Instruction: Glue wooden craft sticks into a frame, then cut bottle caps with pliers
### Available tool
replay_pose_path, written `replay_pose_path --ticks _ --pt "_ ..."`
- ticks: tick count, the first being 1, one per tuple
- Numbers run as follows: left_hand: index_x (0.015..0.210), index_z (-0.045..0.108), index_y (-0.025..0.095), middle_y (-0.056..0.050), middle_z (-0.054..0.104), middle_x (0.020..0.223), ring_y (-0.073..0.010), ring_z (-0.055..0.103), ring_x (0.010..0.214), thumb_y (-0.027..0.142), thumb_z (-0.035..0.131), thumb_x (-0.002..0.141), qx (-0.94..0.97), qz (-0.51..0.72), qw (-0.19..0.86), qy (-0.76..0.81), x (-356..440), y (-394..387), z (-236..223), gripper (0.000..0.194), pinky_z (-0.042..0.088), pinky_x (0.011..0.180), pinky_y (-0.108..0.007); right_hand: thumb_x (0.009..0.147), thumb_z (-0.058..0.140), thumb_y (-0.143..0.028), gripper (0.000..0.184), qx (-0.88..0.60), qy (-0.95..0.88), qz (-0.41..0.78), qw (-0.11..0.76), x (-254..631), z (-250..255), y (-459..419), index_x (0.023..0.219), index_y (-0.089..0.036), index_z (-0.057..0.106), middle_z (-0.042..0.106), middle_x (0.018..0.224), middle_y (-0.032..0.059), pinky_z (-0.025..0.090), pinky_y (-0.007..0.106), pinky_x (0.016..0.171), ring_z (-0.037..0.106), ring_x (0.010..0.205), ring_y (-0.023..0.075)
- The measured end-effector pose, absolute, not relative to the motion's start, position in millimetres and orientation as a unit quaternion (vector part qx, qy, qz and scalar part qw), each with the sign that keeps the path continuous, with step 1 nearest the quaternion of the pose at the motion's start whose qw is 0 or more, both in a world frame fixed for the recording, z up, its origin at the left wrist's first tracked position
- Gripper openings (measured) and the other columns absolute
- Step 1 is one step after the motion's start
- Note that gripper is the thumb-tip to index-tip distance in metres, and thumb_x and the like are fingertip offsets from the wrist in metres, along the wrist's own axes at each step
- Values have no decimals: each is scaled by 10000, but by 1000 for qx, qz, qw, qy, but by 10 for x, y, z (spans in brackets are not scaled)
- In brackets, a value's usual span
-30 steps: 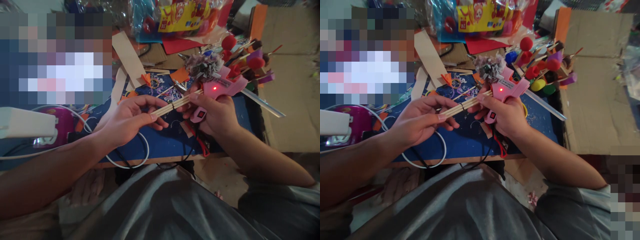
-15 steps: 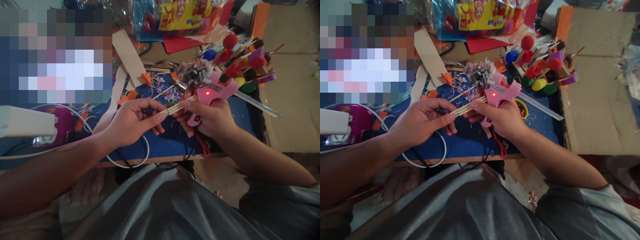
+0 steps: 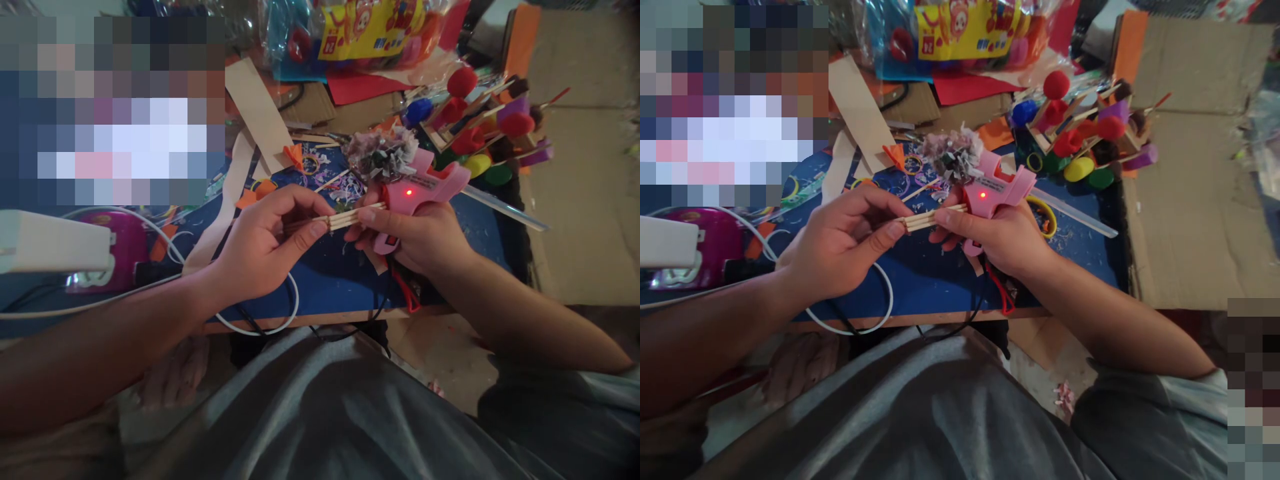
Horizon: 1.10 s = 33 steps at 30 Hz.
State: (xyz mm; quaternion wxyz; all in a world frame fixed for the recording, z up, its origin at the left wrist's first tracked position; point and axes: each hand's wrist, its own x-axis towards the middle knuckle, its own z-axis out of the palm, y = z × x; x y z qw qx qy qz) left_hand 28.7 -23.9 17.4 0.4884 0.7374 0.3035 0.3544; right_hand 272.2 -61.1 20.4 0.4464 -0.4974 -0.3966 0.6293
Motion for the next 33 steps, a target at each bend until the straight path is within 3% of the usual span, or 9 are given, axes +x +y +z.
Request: replay_pose_path --ticks 7,11,17,24,33 --pt "1207 757 216 -61 796 1117 -152 753 869 378 835 1044 712 395 517 265 283 -260 71 243 675 760 -271 694 1101 -618 526 -516 -436 608 417 2712 231 -583 837 -243 762 750 656 -2 507 249 452 698 566 160" --pt "1205 757 251 -34 768 1085 -124 755 861 293 851 1035 714 450 488 223 294 -225 8 199 675 749 -230 672 1100 -647 572 -515 -443 614 401 2710 262 -589 832 -233 738 716 630 -14 480 238 447 665 538 146" --pt "1210 805 247 -24 844 1102 -145 827 944 225 835 1051 741 453 443 222 283 -228 69 163 711 842 -243 618 1108 -690 655 -513 -441 628 385 2709 287 -588 838 -217 714 687 593 -28 431 210 410 621 492 121" --pt "1207 886 288 -47 883 1117 -177 809 915 360 874 1040 781 445 374 229 240 -194 97 182 688 784 -308 618 1067 -785 702 -513 -447 631 372 2713 284 -582 838 -228 702 677 579 -30 432 219 406 593 472 118" --pt "1258 905 356 -17 895 1178 -201 848 1050 236 910 1004 800 463 318 209 221 -187 91 281 723 969 -368 669 1091 -658 588 -528 -457 618 361 2729 306 -612 876 -224 754 680 590 -28 466 241 419 598 483 132"
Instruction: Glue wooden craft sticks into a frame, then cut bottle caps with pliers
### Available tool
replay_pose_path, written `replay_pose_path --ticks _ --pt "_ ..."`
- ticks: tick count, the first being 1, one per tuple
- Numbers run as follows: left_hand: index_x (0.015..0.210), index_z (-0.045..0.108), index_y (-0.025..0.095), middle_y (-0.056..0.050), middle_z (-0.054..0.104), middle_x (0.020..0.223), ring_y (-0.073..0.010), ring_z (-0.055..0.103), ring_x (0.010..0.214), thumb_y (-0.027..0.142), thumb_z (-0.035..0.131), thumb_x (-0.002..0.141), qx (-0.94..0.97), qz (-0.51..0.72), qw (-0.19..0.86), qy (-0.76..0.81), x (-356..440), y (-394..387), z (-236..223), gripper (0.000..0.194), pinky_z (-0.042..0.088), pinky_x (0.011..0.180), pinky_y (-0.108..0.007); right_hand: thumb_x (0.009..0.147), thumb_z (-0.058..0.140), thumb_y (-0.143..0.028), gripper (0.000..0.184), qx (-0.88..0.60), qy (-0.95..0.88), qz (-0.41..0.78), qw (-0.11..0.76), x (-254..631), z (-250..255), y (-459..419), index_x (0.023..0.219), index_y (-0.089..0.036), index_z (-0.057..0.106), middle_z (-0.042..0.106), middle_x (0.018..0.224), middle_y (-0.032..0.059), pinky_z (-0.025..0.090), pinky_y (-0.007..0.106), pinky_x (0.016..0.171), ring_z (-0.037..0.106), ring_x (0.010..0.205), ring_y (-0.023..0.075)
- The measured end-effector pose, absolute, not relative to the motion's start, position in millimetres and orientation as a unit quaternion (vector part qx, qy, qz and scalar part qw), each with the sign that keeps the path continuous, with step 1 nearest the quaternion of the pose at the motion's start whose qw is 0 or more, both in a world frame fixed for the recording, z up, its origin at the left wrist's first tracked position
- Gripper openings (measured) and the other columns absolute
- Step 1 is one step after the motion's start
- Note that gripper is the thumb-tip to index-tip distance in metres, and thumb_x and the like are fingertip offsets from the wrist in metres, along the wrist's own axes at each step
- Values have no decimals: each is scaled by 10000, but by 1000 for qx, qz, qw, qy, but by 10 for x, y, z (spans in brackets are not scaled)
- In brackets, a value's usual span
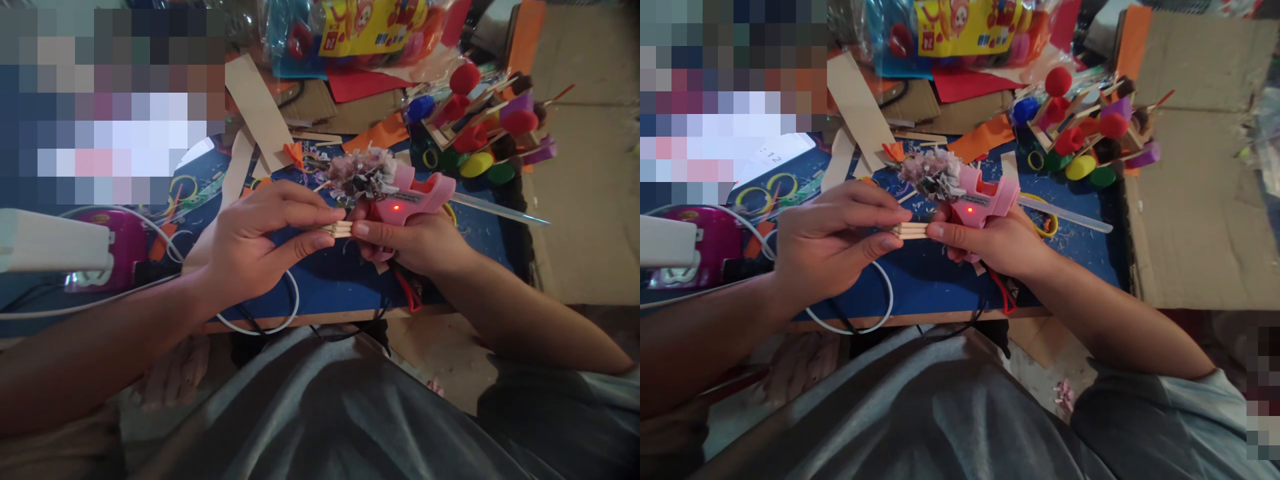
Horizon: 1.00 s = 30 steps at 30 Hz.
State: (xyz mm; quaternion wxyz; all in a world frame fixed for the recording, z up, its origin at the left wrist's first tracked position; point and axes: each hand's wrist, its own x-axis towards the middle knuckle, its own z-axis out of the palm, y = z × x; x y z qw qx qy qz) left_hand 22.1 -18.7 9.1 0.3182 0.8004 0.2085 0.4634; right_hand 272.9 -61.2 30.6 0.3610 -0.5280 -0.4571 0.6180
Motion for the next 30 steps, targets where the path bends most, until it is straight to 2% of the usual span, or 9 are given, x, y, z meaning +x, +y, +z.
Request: replay_pose_path --ticks 8,15,20,26,30 --pt "1248 917 399 -11 882 1150 -195 832 996 320 919 1005 809 453 295 229 205 -179 82 256 718 938 -373 728 1068 -638 547 -521 -479 605 364 2741 293 -611 886 -208 767 690 592 -30 490 225 425 621 481 128" --pt "1207 926 386 -19 888 1120 -207 830 977 324 940 979 795 455 321 240 226 -195 89 237 713 938 -388 750 1059 -640 535 -524 -480 602 365 2741 281 -614 898 -212 773 697 596 -21 499 243 407 624 475 139" --pt "1195 923 357 -31 894 1136 -202 820 958 302 903 999 798 449 316 250 227 -221 117 204 699 852 -362 748 1063 -625 524 -516 -483 604 369 2730 301 -604 866 -213 760 690 577 -27 463 243 392 590 443 126" --pt "1255 901 360 -29 891 1171 -211 829 992 313 911 999 795 446 335 238 215 -226 119 260 688 851 -362 780 1049 -604 495 -510 -491 602 369 2734 306 -600 855 -206 765 698 577 -18 466 239 389 598 442 127" --pt "1239 890 343 -31 897 1161 -216 838 990 349 927 991 788 436 357 248 210 -236 121 251 710 889 -383 749 1061 -624 527 -517 -488 600 366 2721 320 -599 843 -204 757 689 567 -21 470 234 393 593 442 124"
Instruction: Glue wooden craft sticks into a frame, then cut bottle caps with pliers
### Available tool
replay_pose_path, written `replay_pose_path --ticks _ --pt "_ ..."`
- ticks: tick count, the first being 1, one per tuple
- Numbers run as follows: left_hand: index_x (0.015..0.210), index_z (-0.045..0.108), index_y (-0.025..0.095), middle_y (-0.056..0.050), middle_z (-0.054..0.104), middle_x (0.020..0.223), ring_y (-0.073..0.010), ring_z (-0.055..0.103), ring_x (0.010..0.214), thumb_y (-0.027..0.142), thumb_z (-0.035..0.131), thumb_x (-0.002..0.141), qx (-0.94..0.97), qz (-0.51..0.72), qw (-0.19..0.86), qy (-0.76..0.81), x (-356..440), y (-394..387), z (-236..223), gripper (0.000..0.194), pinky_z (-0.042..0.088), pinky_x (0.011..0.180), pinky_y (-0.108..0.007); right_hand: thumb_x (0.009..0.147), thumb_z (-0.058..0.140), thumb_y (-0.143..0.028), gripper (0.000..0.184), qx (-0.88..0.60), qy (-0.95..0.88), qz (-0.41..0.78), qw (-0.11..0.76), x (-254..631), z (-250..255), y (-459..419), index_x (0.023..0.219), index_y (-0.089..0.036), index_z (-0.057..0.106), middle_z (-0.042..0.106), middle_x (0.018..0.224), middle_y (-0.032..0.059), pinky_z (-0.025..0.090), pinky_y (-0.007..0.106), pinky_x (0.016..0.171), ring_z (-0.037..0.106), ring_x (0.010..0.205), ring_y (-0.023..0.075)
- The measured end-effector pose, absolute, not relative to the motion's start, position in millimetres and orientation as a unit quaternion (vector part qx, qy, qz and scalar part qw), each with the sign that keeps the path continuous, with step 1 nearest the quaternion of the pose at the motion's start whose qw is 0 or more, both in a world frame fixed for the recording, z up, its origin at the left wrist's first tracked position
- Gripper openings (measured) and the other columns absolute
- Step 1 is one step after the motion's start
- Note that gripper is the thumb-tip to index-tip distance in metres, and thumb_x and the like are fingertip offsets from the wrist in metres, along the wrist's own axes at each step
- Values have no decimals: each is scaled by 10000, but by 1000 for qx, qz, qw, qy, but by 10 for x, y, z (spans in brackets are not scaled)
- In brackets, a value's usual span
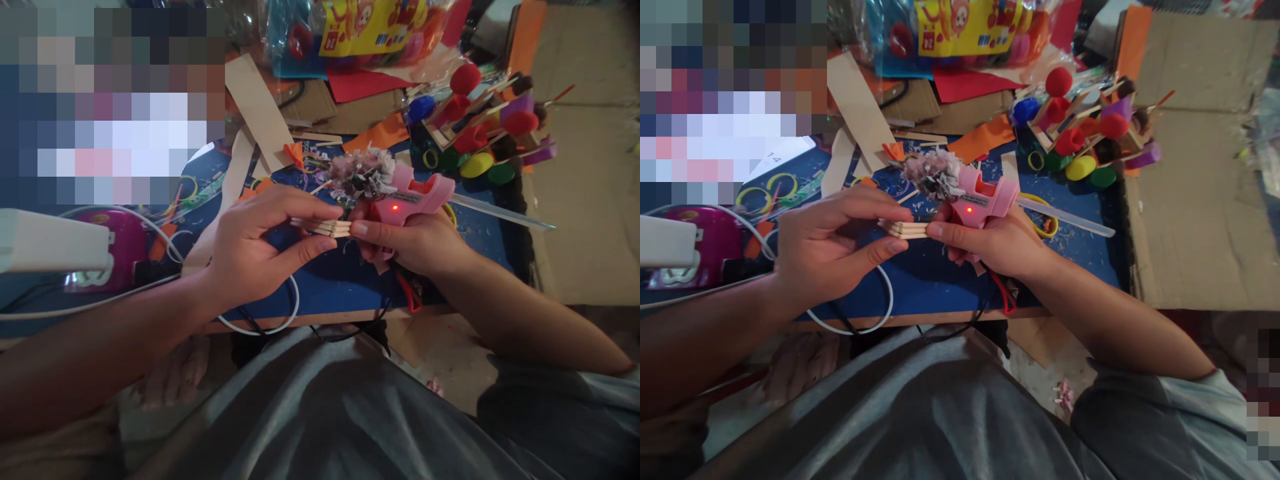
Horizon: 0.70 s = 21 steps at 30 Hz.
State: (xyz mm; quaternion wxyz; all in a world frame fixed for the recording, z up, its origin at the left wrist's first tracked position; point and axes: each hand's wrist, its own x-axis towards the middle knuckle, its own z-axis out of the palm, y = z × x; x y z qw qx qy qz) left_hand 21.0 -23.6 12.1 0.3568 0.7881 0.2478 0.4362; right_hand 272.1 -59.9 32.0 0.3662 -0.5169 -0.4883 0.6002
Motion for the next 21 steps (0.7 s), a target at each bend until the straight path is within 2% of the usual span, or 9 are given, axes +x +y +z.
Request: replay_pose_path --ticks 3,14,21 --pt "1196 890 349 -28 902 1147 -222 839 991 379 912 1004 785 432 362 258 214 -243 123 195 721 877 -397 728 1068 -638 546 -523 -482 601 365 2717 323 -603 846 -209 752 694 568 -22 464 233 390 591 437 123" --pt "1178 886 324 -33 885 1129 -194 802 922 397 934 985 750 451 392 283 232 -254 91 211 686 791 -358 704 1062 -713 605 -519 -456 612 385 2725 300 -610 843 -229 726 672 570 -32 438 253 390 580 450 128" --pt "1170 893 347 -21 889 1132 -212 822 979 374 951 973 750 462 386 273 235 -253 92 207 715 850 -392 672 1102 -626 568 -531 -442 608 391 2707 312 -629 843 -225 738 673 573 -36 448 242 408 601 471 130"
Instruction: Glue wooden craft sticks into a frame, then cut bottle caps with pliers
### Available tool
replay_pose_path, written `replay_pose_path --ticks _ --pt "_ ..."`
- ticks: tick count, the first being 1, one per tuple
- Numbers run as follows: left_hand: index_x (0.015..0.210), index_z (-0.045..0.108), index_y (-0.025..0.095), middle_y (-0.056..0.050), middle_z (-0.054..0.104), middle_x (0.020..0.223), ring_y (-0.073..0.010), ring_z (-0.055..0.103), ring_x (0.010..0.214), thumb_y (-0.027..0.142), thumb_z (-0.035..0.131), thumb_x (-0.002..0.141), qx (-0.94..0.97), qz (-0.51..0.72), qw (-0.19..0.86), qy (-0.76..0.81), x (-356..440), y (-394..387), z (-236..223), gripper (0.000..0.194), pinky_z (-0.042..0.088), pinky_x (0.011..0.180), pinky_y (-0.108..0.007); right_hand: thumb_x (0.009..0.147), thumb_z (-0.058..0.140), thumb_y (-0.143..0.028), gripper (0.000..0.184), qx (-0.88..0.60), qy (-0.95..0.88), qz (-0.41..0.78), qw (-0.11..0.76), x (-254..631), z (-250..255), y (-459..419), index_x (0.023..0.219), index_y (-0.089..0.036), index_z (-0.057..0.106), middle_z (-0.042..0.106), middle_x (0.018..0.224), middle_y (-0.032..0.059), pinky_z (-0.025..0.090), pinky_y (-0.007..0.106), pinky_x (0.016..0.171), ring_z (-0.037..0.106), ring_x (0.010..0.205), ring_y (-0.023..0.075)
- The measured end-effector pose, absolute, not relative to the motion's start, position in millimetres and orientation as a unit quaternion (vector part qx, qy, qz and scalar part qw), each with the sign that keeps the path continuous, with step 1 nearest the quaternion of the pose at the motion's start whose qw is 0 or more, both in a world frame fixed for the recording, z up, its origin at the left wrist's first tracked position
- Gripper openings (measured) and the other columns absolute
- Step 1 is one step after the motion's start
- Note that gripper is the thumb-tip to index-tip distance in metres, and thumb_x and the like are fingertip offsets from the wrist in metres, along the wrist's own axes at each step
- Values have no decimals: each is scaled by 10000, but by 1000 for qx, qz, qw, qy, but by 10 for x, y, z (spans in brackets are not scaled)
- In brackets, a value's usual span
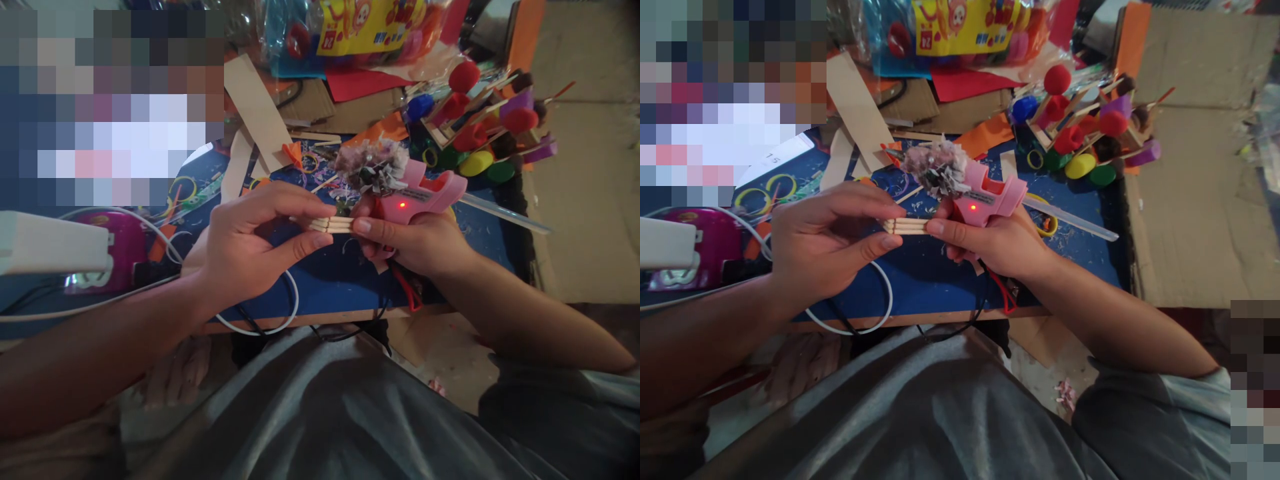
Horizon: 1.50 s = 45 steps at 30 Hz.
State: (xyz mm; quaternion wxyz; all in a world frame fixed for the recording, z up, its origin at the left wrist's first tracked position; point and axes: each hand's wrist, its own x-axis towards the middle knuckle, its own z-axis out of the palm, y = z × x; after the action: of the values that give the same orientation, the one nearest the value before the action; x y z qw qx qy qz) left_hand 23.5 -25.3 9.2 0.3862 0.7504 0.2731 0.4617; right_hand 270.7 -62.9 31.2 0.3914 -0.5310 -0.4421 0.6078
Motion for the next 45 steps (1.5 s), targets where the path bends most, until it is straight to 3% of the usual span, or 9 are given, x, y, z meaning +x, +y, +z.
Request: replay_pose_path --ticks 4,9,18,22,27,30,45 --pt "1163 901 369 -5 901 1150 -213 839 992 403 960 965 755 459 378 276 229 -243 89 209 733 865 -404 695 1079 -667 578 -533 -457 596 389 2707 315 -637 854 -226 740 679 580 -35 458 257 406 591 458 131" --pt "1182 907 408 5 905 1173 -229 855 1065 455 964 960 756 439 389 291 199 -228 83 234 737 1004 -459 781 1027 -696 542 -521 -488 588 381 2760 276 -664 881 -233 764 684 602 -29 476 273 423 593 468 135" --pt "1128 928 379 -16 905 1181 -200 858 1026 397 1011 913 731 431 451 276 195 -188 48 231 745 903 -368 711 1059 -717 592 -522 -480 600 370 2780 289 -670 894 -242 758 667 607 -36 482 274 423 596 483 142" --pt "1138 923 367 -28 897 1168 -201 843 1025 413 1006 916 724 429 463 278 207 -184 44 241 736 893 -363 757 1040 -704 565 -515 -487 596 377 2788 266 -676 929 -239 771 679 620 -39 501 272 441 609 498 141" --pt "1150 919 333 -21 899 1113 -173 845 1012 301 996 930 726 444 471 233 238 -150 63 236 719 872 -298 812 1011 -703 545 -489 -494 600 395 2791 253 -686 933 -225 777 716 636 -25 488 252 469 630 520 131" --pt "1164 924 330 -12 897 1088 -151 841 988 279 998 922 721 460 470 220 248 -148 71 258 707 836 -250 780 1015 -738 600 -485 -485 610 398 2768 274 -683 937 -218 761 724 631 -22 486 244 468 634 514 130" --pt "1143 923 325 -24 896 1098 -182 846 1026 268 986 935 709 446 490 243 245 -191 101 224 700 871 -298 653 1127 -600 597 -485 -457 626 405 2722 322 -672 881 -230 717 697 588 -47 473 230 439 627 483 127"
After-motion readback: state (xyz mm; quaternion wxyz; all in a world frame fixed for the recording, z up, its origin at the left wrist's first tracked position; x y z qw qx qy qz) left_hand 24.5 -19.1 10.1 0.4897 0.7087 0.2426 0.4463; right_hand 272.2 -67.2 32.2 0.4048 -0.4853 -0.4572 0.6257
